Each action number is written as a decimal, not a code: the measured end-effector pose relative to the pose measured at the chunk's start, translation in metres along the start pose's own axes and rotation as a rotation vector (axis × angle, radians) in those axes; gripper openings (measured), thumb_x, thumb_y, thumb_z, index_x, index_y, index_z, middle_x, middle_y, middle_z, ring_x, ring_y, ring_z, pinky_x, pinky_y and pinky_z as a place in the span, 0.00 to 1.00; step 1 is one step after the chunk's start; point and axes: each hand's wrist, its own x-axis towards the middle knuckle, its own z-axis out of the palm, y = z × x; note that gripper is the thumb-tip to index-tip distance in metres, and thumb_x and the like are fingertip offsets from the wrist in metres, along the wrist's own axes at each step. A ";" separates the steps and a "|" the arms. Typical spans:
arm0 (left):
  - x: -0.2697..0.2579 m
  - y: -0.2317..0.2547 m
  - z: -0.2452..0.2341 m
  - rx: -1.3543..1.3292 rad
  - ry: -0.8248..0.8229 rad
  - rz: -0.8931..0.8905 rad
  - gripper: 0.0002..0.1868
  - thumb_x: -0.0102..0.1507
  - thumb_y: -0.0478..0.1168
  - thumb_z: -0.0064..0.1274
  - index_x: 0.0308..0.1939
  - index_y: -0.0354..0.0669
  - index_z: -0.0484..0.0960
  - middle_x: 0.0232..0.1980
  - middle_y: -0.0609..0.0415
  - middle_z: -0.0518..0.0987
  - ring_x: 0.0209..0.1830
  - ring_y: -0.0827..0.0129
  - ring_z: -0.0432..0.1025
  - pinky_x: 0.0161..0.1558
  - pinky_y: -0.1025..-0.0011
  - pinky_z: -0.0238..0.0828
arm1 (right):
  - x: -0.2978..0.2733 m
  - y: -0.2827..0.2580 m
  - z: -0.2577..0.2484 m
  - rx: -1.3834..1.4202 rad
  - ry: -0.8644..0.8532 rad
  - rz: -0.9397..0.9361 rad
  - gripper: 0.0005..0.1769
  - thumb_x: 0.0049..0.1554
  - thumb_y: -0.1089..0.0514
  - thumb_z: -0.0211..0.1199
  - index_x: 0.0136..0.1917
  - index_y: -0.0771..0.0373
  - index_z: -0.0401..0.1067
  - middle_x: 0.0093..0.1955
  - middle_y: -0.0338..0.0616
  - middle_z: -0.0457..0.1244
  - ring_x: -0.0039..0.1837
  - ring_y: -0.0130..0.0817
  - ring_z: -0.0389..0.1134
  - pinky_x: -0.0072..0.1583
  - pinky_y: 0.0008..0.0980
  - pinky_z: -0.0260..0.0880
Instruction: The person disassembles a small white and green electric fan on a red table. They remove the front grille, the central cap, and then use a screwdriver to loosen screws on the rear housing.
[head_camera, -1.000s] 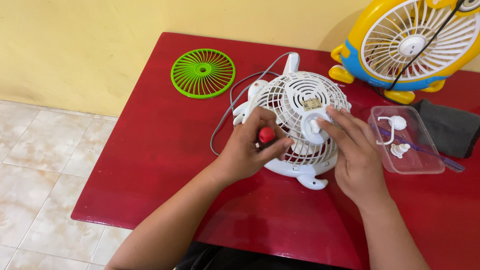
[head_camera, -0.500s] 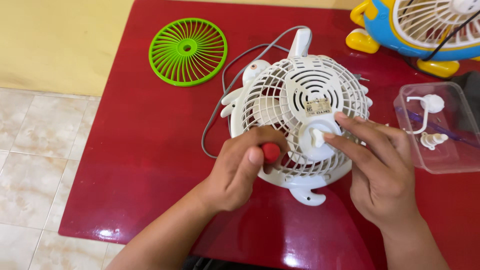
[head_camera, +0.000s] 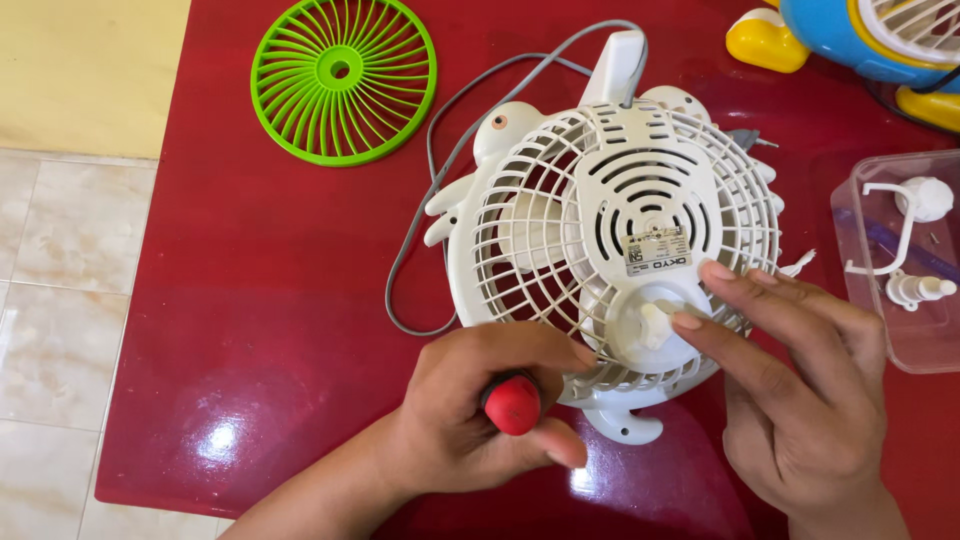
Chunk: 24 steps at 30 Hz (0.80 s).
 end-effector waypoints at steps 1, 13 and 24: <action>0.000 0.003 -0.004 0.042 -0.041 0.001 0.25 0.64 0.51 0.60 0.58 0.38 0.75 0.36 0.52 0.77 0.32 0.71 0.73 0.35 0.77 0.72 | 0.000 0.000 0.000 -0.003 -0.005 0.003 0.24 0.50 0.77 0.66 0.57 0.58 0.78 0.65 0.44 0.67 0.63 0.42 0.63 0.66 0.36 0.65; 0.007 0.003 0.000 -0.180 0.165 0.125 0.22 0.73 0.43 0.59 0.52 0.44 0.57 0.51 0.40 0.74 0.47 0.69 0.74 0.46 0.67 0.78 | -0.004 0.000 -0.001 -0.049 -0.021 -0.015 0.25 0.51 0.75 0.67 0.59 0.58 0.78 0.67 0.43 0.66 0.67 0.41 0.62 0.70 0.37 0.64; 0.010 0.018 -0.015 0.142 0.025 0.168 0.13 0.75 0.40 0.47 0.60 0.40 0.68 0.46 0.47 0.78 0.46 0.67 0.74 0.50 0.66 0.74 | -0.006 0.004 0.011 0.056 -0.068 -0.062 0.31 0.50 0.52 0.71 0.67 0.52 0.69 0.76 0.48 0.56 0.79 0.50 0.54 0.82 0.60 0.46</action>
